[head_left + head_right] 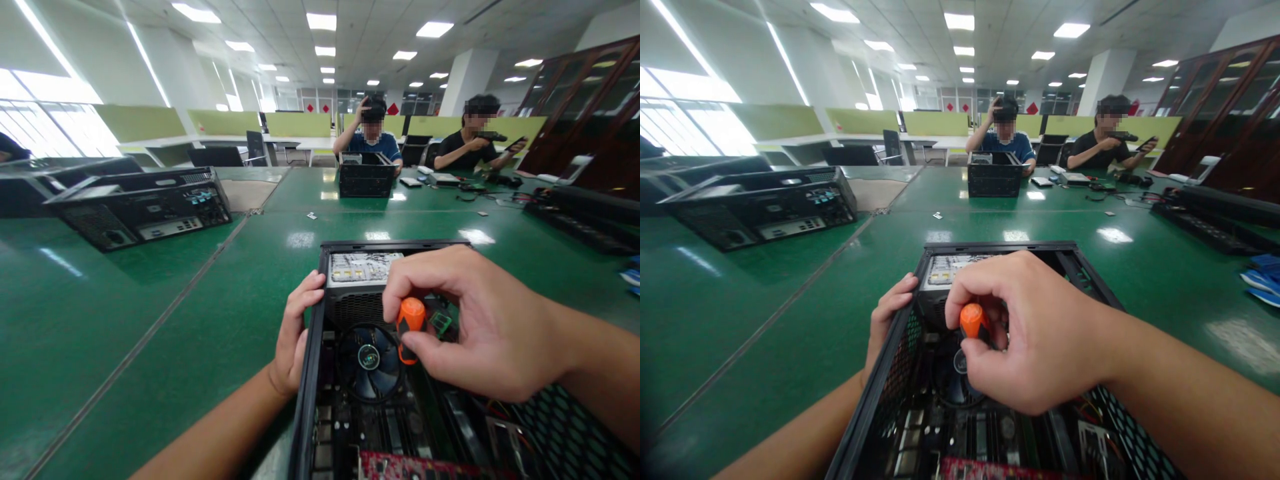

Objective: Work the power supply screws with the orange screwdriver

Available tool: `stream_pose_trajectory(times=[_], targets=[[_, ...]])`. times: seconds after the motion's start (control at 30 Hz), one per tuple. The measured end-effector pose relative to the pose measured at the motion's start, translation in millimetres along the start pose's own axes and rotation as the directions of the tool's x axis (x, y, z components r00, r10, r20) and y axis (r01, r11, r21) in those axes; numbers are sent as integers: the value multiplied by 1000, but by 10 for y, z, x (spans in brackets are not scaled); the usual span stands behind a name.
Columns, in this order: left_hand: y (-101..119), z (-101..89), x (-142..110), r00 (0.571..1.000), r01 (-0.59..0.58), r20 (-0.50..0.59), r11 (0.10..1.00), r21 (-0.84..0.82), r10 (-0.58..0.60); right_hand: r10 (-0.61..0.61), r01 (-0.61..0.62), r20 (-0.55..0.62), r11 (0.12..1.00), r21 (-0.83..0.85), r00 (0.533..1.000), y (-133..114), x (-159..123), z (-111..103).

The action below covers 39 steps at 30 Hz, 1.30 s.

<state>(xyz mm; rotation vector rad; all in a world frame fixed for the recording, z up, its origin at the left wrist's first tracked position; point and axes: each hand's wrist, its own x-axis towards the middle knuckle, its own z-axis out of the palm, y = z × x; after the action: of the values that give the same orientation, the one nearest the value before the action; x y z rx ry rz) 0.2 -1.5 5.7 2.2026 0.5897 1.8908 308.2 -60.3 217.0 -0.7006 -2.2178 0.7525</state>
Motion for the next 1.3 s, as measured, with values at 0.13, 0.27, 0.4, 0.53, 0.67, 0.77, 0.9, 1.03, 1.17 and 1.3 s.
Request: stream_pose_trajectory(times=[0.13, 0.27, 0.4, 0.53, 0.67, 0.77, 0.9, 1.03, 1.17, 1.3], targets=[[0, -2, 5, 1000, 0, -3, 1000, -4, 0, -8, 8, 8, 1000, -17, 1000, 5, 17, 1], [8, 2, 10, 1000, 2, -5, 1000, -2, -2, 7, -6, 29, 999, -35, 1000, 0, 24, 4], [22, 8, 23, 1000, -13, 5, 1000, 13, 13, 5, -4, 35, 999, -32, 999, -8, 12, 2], [27, 2, 26, 999, -27, 24, 999, 22, 27, 16, -14, 43, 999, -37, 999, 3, -8, 8], [29, -1, 20, 999, -28, 28, 999, 18, 28, 11, -8, 61, 999, -45, 998, 2, 9, -12], [39, 10, 27, 1000, -19, 20, 1000, 9, 18, 53, -48, 82, 997, -65, 995, -43, 63, -62], [44, 17, 42, 1000, -26, 9, 1000, 0, 26, 148, -137, 158, 987, -84, 976, -137, 142, -118], [34, 4, 35, 1000, -25, 17, 1000, 10, 25, 152, -144, 128, 987, -73, 980, -169, 149, -113], [19, -6, 11, 1000, -16, 12, 1000, 14, 16, 167, -164, 137, 986, -30, 976, -99, 82, -96], [-6, -15, -28, 1000, 15, -4, 1000, 6, -15, 160, -160, 110, 987, -14, 981, -31, 40, -116]])
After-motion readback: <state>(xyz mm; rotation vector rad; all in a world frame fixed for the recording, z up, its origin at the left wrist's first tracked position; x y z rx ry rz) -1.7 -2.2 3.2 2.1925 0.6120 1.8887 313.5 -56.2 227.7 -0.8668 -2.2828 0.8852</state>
